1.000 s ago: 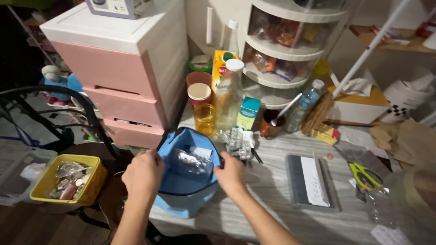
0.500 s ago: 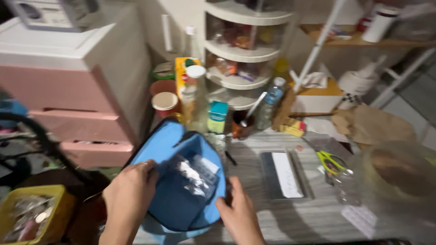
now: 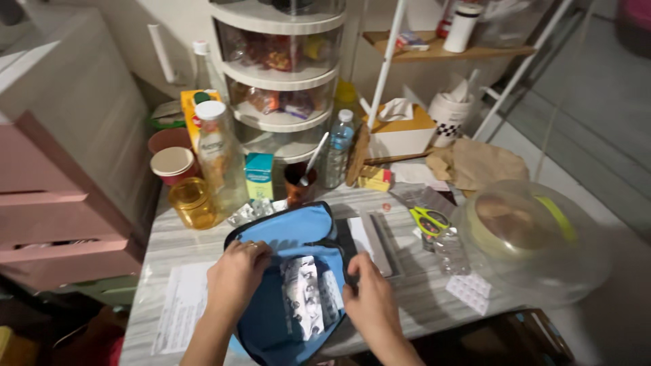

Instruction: The person arranges blister packs of pills into a weekly pill organizer, then places the organizer and remaining blister packs into a blue insulated bag. The person also handles a handwritten note and a clear plastic lid during the process.

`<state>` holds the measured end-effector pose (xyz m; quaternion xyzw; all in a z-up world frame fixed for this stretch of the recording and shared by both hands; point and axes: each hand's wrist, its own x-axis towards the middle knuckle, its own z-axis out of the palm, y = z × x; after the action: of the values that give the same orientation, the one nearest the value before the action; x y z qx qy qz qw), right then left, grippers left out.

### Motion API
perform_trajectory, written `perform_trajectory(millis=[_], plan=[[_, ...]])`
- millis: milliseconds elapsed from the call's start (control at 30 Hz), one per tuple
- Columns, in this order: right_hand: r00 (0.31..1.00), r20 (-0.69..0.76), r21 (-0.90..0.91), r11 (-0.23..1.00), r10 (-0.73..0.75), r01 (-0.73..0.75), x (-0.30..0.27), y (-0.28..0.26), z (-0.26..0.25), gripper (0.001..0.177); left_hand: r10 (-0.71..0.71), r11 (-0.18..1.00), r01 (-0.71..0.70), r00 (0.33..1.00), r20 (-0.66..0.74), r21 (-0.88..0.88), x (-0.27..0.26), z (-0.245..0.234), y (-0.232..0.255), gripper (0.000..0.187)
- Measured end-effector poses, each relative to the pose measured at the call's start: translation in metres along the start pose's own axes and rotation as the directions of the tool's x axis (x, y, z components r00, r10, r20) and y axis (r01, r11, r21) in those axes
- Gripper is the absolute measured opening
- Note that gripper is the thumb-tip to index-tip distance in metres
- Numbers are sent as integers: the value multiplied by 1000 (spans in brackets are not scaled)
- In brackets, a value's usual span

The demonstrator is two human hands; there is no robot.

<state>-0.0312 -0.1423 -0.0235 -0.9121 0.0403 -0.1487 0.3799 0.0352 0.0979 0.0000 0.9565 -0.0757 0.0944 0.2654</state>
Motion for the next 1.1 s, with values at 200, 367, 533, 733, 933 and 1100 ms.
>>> perform_trajectory(millis=[200, 367, 533, 733, 933, 1100], plan=[[996, 5, -128, 988, -84, 84, 5, -7, -14, 22, 12, 998, -27, 959, -282, -48, -29, -1, -5, 37], [998, 41, -68, 996, -50, 53, 8, 3, -8, 26, -47, 994, 31, 986, -159, -105, -43, 41, -27, 37], [961, -276, 156, 985, -25, 70, 47, 77, -17, 10, -56, 997, 49, 988, -143, -53, -40, 36, -20, 31], [956, -290, -382, 909, 55, -168, 140, 215, -63, 34, 51, 996, -79, 901, -431, -47, -27, -2, 57, 26], [973, 21, -754, 642, 228, -134, 213, 257, -71, 65, 450, 883, -469, 852, -269, -9, 11, 141, 177, 28], [983, 134, -780, 625, 129, 24, 226, 246, -76, 62, 415, 910, -401, 877, -243, 109, 43, 297, 212, 39]])
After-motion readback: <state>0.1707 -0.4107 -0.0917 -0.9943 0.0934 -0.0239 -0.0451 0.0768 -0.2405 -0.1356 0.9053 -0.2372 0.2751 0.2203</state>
